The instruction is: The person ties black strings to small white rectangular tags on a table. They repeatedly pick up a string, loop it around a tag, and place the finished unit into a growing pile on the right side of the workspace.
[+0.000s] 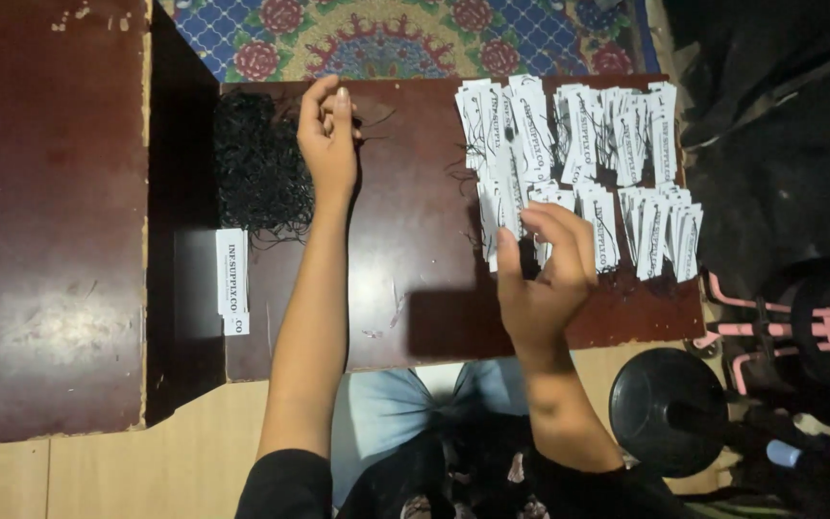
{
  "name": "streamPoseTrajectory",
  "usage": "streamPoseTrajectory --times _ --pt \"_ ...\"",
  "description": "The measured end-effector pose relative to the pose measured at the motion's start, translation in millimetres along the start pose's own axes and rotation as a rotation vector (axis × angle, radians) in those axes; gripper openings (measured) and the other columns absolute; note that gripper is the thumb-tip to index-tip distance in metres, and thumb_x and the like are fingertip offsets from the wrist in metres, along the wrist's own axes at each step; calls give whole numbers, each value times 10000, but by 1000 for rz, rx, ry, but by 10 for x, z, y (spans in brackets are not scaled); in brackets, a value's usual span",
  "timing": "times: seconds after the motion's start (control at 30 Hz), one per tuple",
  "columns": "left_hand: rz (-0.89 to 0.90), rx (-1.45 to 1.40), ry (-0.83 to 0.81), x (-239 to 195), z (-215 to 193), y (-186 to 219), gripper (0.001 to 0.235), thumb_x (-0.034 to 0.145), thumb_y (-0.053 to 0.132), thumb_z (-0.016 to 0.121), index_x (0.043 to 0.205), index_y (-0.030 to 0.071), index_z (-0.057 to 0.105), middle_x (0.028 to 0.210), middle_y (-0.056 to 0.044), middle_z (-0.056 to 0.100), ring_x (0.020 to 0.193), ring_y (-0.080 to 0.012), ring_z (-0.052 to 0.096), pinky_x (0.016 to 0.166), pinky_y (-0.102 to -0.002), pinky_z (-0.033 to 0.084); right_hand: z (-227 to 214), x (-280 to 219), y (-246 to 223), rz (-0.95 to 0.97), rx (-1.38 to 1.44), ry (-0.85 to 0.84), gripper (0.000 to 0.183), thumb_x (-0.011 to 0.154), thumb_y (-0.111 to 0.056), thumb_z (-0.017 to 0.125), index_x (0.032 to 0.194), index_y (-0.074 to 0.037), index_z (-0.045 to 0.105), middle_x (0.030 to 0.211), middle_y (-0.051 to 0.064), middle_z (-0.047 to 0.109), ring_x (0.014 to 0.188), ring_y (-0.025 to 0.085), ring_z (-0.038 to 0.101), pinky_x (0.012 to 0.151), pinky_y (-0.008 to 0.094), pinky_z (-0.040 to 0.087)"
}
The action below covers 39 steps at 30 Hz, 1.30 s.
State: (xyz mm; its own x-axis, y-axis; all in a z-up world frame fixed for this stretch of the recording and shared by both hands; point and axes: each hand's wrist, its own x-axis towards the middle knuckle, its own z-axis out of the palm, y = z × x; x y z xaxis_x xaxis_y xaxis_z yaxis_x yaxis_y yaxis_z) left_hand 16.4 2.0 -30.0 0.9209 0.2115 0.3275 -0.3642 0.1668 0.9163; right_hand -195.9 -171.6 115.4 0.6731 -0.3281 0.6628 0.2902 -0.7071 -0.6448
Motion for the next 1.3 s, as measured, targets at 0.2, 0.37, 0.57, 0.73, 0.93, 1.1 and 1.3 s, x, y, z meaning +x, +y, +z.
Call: streamPoseTrajectory --times 0.2,0.37,0.57,0.73,0.93,1.1,1.3 --pt "52 -13 39 13 -4 2 190 1064 211 603 1214 104 652 850 -18 624 671 -70 563 579 -227 522 39 -491 377 164 -193 -125 183 909 15 742 1082 41 687 1118 178 650 1040 302 627 868 382 551" --pt "100 34 66 17 -9 35 191 1061 249 588 1143 110 689 834 -22 651 641 -73 560 572 -238 508 181 -679 677 39 -241 -100 204 892 71 779 1043 52 645 1041 167 625 985 316 607 829 394 544" --pt "168 88 141 29 -16 129 270 1047 302 573 929 100 707 736 -8 638 571 -70 547 535 -230 454 266 -563 528 -33 -281 -60 262 880 -17 846 1012 10 622 1050 141 597 990 312 545 897 420 462" --pt "155 86 222 8 2 197 348 1040 343 546 845 96 694 666 -3 593 558 -65 529 518 -224 464 525 -338 275 -161 -202 -100 150 906 44 771 984 33 642 1017 183 611 986 352 601 907 450 498" --pt "178 114 259 24 1 274 416 1048 373 507 783 98 674 629 3 578 520 -64 524 519 -221 450 1481 -200 534 -138 -69 -433 233 969 -29 619 1195 27 634 1146 181 584 1056 350 506 924 441 450" --pt "141 112 238 47 -37 174 429 1051 379 503 785 94 682 623 4 591 556 -60 536 538 -223 461 2036 -87 879 -222 -458 -396 404 885 -38 655 1268 -155 703 1363 156 571 1218 390 476 921 551 434" --pt "257 196 205 41 63 76 296 1024 194 631 761 111 740 578 -44 643 534 -152 614 600 -281 532 2082 -178 1018 -193 -394 -379 57 952 -143 681 992 -104 689 1169 67 638 1188 295 493 954 469 355"
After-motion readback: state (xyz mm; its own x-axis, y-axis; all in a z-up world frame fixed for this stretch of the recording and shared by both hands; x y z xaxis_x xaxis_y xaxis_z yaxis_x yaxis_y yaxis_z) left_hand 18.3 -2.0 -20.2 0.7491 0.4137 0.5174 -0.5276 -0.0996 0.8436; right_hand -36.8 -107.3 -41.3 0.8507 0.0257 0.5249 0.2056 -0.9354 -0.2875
